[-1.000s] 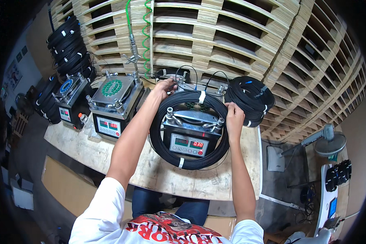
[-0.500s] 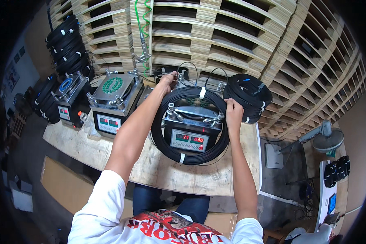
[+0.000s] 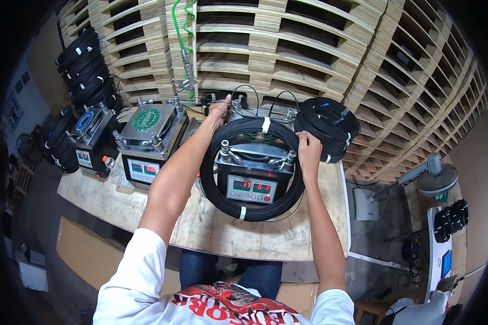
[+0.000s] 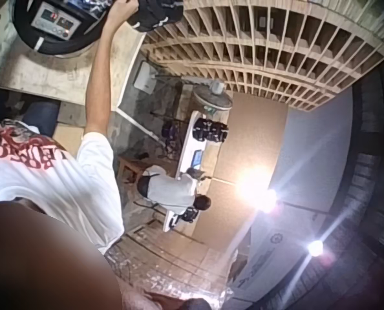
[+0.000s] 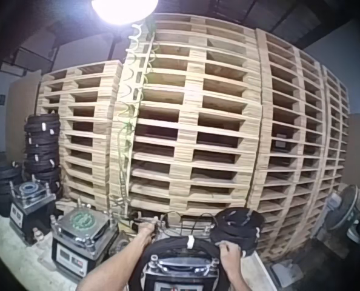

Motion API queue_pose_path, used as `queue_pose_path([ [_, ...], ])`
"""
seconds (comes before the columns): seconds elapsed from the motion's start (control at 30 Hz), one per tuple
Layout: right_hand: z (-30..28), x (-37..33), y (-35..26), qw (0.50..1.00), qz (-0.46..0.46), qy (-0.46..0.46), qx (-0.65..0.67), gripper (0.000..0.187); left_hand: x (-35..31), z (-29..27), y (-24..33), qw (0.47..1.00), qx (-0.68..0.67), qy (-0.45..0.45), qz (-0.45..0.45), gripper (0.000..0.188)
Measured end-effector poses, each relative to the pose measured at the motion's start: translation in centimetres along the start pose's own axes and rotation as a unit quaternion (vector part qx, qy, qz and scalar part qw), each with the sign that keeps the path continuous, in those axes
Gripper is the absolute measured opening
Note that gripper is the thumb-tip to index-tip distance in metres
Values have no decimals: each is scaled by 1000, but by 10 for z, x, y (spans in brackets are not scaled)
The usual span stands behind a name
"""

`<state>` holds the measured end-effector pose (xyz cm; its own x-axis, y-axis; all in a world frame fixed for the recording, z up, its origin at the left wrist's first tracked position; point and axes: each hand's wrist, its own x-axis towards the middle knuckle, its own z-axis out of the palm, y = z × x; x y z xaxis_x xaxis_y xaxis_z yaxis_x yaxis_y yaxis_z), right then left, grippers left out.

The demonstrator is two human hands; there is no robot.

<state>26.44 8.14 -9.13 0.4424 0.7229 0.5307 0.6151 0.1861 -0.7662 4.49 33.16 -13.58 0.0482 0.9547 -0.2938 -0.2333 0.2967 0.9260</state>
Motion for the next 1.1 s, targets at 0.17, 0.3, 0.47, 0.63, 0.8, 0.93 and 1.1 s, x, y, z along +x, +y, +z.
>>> queue_pose_path([
  [0.17, 1, 0, 0, 1000, 19, 0, -2, 30, 3, -7, -5, 994, -96, -9, 41, 33],
  [0.3, 6, 0, -2, 1000, -3, 8, 11, 30, 17, -12, 1, 998, 14, 35, 48, 38],
  [0.47, 5, 0, 0, 1000, 3, 11, 7, 29, 8, -10, -8, 993, -12, -15, 113, 41],
  [0.63, -1, 0, 2, 1000, 3, 16, 5, 29, -6, 3, -2, 993, -72, -10, 97, 33],
  [0.8, 1, -3, -3, 1000, 4, 8, 1, 29, 23, -13, -13, 995, 49, -10, 82, 29],
  [0.93, 12, -3, -3, 999, -38, 4, 18, 29, 27, -32, -2, 989, 134, 20, 64, 23],
  [1.1, -8, 4, 24, 999, -26, 30, -20, 33, -69, -9, 14, 971, 185, -131, 73, 28],
])
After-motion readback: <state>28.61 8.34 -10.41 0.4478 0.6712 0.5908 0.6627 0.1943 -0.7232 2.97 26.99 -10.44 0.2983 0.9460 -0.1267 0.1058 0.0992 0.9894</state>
